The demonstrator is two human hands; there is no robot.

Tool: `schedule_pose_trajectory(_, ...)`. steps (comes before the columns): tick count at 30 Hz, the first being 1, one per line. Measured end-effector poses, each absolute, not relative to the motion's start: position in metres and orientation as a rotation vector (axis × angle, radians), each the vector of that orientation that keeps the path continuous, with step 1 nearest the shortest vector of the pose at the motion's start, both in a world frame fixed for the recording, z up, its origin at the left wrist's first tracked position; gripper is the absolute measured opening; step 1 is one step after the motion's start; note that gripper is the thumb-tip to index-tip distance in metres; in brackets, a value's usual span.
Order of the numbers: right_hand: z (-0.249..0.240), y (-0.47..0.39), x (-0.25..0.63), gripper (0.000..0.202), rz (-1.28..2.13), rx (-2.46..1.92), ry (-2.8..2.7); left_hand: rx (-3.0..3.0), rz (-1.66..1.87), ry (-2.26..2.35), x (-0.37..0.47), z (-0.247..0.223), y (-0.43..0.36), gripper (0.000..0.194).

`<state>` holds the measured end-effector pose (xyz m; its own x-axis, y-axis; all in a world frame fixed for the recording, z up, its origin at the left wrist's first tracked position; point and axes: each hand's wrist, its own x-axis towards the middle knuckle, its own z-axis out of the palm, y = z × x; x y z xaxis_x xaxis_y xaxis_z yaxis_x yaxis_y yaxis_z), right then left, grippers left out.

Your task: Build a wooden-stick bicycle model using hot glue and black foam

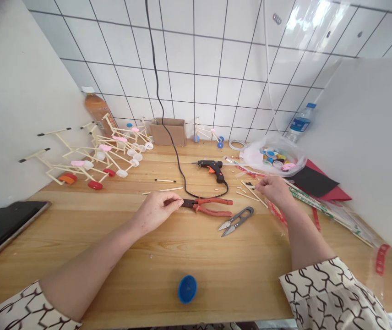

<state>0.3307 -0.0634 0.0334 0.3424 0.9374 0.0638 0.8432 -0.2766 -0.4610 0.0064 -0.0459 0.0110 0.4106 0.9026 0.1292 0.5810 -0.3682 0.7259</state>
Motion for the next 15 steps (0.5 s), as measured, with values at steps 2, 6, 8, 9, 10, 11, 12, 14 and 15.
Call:
schedule_pose_trajectory(2,0.035,-0.065,0.328,0.021,0.393,-2.155,-1.61,2.074,0.699,1.262,0.007,0.011,-0.046,0.022)
schedule_pose_trajectory(6,0.041,-0.07,0.317,0.022,0.544,-2.029,-1.768,2.077,0.705,1.248,0.007,0.01,-0.047,0.022)
schedule_pose_trajectory(8,0.043,-0.071,0.313,0.022,0.544,-2.009,-1.816,2.079,0.71,1.248,0.007,0.01,-0.047,0.022)
schedule_pose_trajectory(9,0.044,-0.072,0.312,0.022,0.528,-2.015,-1.831,2.08,0.713,1.251,0.007,0.011,-0.047,0.022)
schedule_pose_trajectory(10,0.044,-0.072,0.312,0.022,0.508,-2.024,-1.845,2.081,0.717,1.255,0.007,0.011,-0.047,0.021)
schedule_pose_trajectory(11,0.044,-0.072,0.311,0.022,0.491,-2.033,-1.865,2.081,0.721,1.259,0.007,0.011,-0.047,0.021)
schedule_pose_trajectory(12,0.044,-0.071,0.312,0.022,0.475,-2.042,-1.889,2.08,0.723,1.265,0.007,0.012,-0.047,0.021)
schedule_pose_trajectory(14,0.043,-0.07,0.313,0.021,0.451,-2.055,-1.941,2.079,0.72,1.279,0.006,0.013,-0.047,0.022)
schedule_pose_trajectory(15,0.042,-0.07,0.313,0.021,0.443,-2.063,-1.96,2.079,0.72,1.284,0.006,0.013,-0.047,0.022)
